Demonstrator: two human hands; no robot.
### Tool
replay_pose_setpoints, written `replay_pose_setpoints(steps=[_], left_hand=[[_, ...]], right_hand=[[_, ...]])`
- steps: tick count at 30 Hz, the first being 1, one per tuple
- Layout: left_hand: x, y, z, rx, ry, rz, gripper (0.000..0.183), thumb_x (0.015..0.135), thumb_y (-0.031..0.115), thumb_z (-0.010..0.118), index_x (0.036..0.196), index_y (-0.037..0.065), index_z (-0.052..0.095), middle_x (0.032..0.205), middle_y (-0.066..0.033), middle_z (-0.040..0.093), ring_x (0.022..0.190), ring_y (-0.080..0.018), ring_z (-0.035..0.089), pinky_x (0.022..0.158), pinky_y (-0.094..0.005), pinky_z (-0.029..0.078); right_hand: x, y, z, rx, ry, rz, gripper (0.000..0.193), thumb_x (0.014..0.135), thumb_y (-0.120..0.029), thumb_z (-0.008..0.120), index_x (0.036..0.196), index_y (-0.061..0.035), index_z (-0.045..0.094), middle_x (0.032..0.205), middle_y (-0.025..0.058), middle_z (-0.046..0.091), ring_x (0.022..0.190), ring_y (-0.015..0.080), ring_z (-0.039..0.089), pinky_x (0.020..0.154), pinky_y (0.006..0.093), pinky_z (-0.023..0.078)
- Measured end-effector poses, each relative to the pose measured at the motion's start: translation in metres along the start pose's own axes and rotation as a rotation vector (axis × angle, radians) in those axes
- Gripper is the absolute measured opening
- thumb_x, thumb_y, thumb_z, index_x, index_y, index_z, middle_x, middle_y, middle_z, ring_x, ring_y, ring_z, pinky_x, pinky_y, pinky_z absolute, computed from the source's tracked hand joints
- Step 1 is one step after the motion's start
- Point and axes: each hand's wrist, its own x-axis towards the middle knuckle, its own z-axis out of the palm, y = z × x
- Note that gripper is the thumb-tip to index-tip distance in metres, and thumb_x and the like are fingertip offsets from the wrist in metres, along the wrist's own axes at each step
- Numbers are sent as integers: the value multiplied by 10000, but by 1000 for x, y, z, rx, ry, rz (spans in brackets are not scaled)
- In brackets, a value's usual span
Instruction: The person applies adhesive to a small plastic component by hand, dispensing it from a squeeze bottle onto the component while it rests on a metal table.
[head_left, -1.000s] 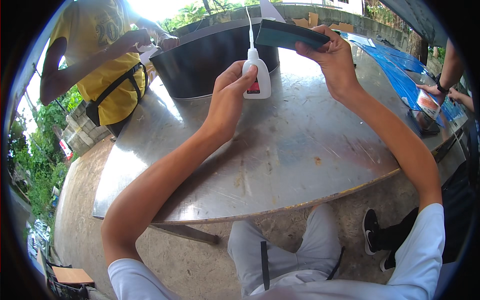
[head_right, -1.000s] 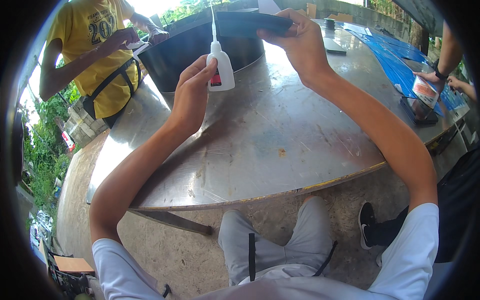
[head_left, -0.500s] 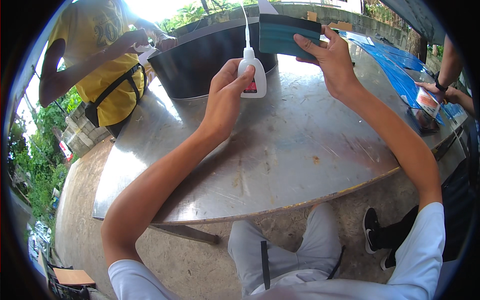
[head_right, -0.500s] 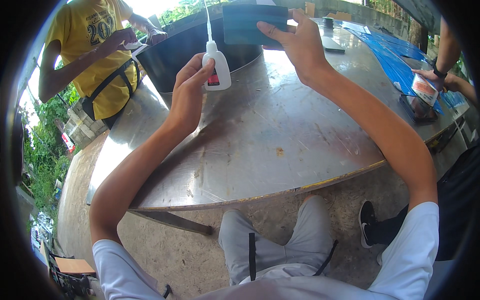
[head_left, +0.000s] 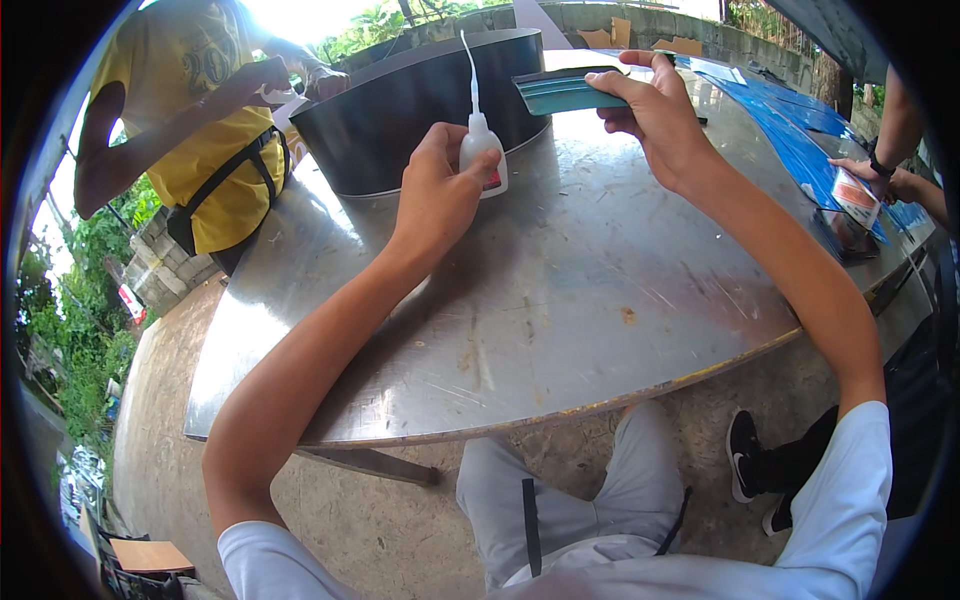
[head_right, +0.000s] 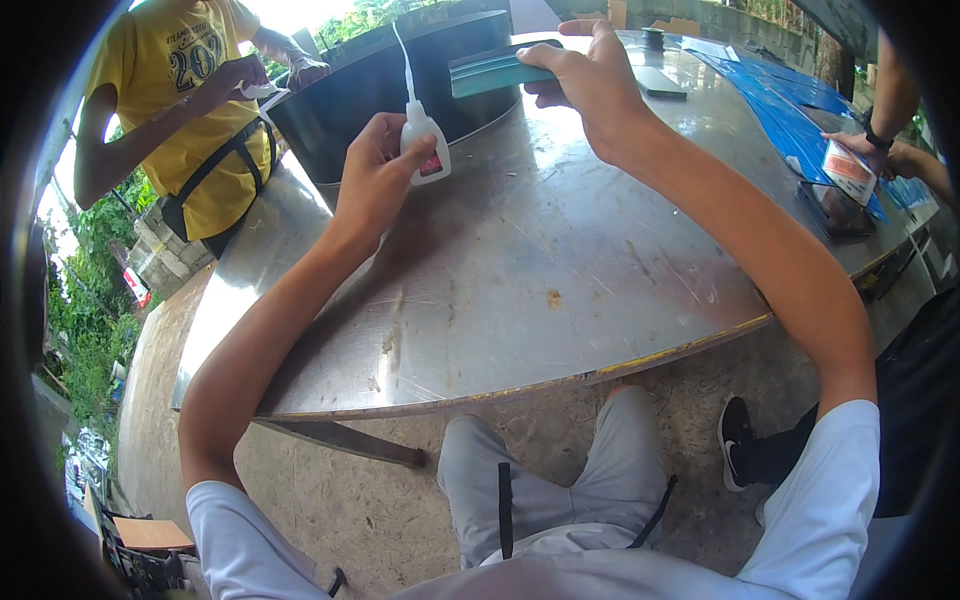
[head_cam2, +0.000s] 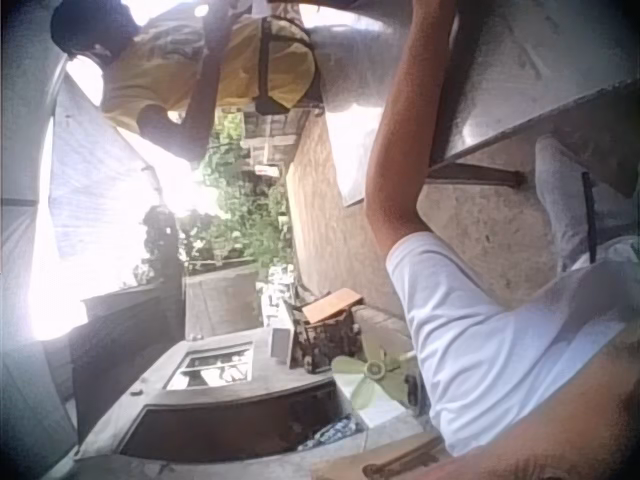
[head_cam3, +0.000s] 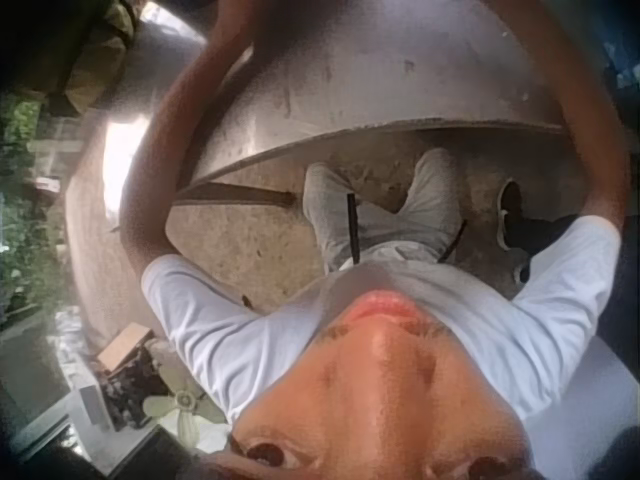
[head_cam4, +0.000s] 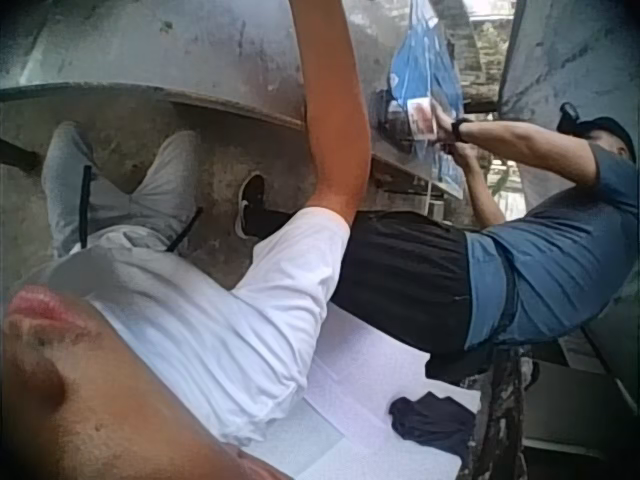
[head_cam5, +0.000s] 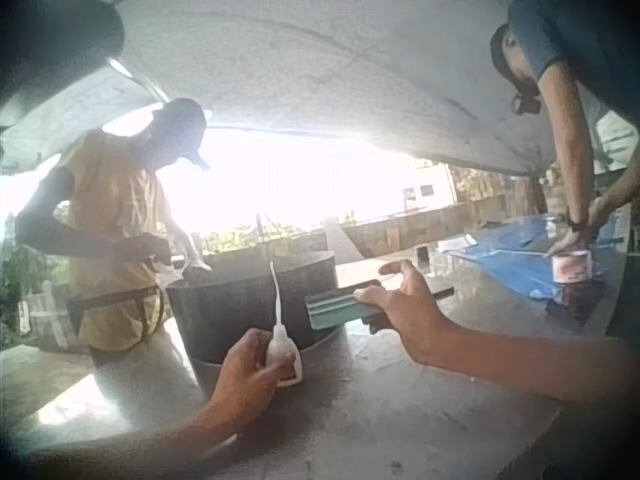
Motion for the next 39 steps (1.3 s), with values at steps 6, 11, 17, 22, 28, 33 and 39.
replay_pose_setpoints(steps=[6,11,17,22,28,33,39], left_hand=[[1,-8,-4,222,-67,-91,346,895,89,706,1169,-54,550,1038,-171,689,987,-200,652,875,-332,497],[2,-9,-5,211,-46,-116,367,869,55,699,1178,-60,540,1085,-207,673,1023,-224,652,917,-343,493],[2,-8,-4,258,-51,-118,406,827,104,721,1154,-71,556,1092,-194,654,1014,-234,643,915,-341,485],[1,-7,-5,259,-44,-122,438,822,142,720,1164,-80,559,1071,-179,650,1004,-228,636,909,-333,482],[1,-7,-3,274,-96,-159,461,826,168,722,1175,-83,554,1081,-177,643,1011,-234,630,923,-334,475],[-1,-10,-1,288,193,18,469,836,209,725,1165,-65,533,1126,-156,576,1015,-232,579,895,-344,467],[-12,26,-4,269,396,316,378,838,197,707,1099,0,518,1062,-128,525,1002,-241,412,864,-354,409]], right_hand=[[-4,-5,2,30,0,79,595,840,-164,730,1294,40,405,973,209,670,810,222,708,708,282,585],[-1,-7,-2,68,-25,222,298,901,-199,693,1114,-68,531,839,53,679,693,88,629,608,228,511],[2,1,-2,95,37,224,214,910,-213,693,1038,-93,571,841,35,689,691,81,635,604,220,512],[1,-1,-1,97,29,229,199,909,-221,698,1015,-102,579,857,34,691,705,83,640,616,218,513],[-1,-3,-2,73,19,222,254,916,-190,672,1094,-43,567,921,85,692,763,129,682,670,233,543],[-4,-5,5,11,62,192,334,923,-163,654,1172,30,542,985,136,693,806,178,716,701,258,567],[3,9,-4,-156,-13,-58,512,879,-343,771,1204,-60,493,883,88,697,761,126,678,640,229,505]])
